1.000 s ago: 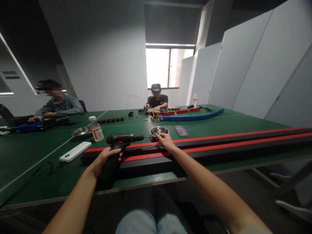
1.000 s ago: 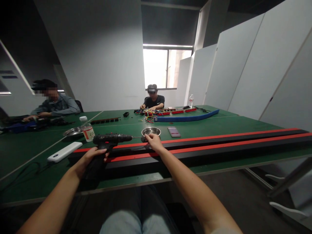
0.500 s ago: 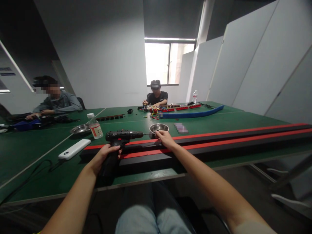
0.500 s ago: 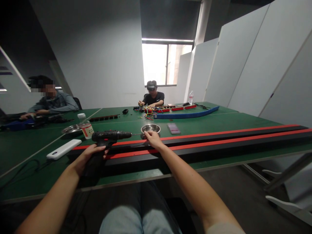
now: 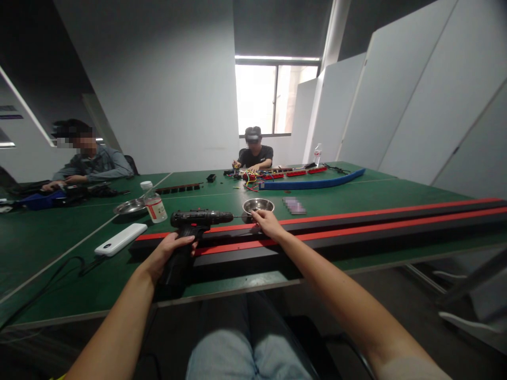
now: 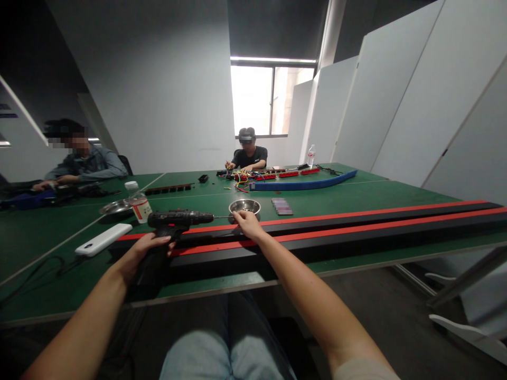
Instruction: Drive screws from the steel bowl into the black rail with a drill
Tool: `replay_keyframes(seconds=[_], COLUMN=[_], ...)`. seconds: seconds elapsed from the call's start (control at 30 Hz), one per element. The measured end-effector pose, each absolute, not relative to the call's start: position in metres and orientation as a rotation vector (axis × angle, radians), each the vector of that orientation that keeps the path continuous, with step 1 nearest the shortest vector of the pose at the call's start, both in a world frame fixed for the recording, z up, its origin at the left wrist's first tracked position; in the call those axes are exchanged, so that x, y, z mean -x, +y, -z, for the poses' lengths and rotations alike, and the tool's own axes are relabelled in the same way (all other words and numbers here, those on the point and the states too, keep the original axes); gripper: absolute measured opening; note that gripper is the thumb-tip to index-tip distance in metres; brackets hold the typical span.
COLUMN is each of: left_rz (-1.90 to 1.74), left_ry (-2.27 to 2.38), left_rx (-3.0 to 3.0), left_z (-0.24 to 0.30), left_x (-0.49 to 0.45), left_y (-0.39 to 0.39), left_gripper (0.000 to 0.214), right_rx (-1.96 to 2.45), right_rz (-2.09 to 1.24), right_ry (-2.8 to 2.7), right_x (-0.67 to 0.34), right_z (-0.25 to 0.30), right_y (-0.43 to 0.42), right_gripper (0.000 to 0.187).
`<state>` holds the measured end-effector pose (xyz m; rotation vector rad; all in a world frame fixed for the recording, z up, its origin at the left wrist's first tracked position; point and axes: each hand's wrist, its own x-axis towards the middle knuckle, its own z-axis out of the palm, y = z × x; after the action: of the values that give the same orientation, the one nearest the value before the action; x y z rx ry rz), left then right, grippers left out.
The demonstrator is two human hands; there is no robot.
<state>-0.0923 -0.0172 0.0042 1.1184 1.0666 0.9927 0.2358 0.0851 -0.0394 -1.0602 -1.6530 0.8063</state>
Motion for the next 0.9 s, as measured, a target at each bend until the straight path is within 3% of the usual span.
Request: replay_keyframes(seconds=[0.53, 0.9], left_rz=[-1.018, -0.764], left_ry=[1.167, 1.357], left_rx=[-1.200, -1.594], left_z=[-0.012, -0.116], left_x=[0.090, 0.113], left_y=[-0.014, -0.032], left_gripper=[0.033, 0.025], right_rx=[1.050, 1.087], right_rz=[-0.785, -0.737], right_ry=[-1.689, -1.617], right_x=[-0.233, -0.230], right_z=[0.032, 0.035], right_y=[0.077, 0.079], right_gripper=[0.048, 0.027])
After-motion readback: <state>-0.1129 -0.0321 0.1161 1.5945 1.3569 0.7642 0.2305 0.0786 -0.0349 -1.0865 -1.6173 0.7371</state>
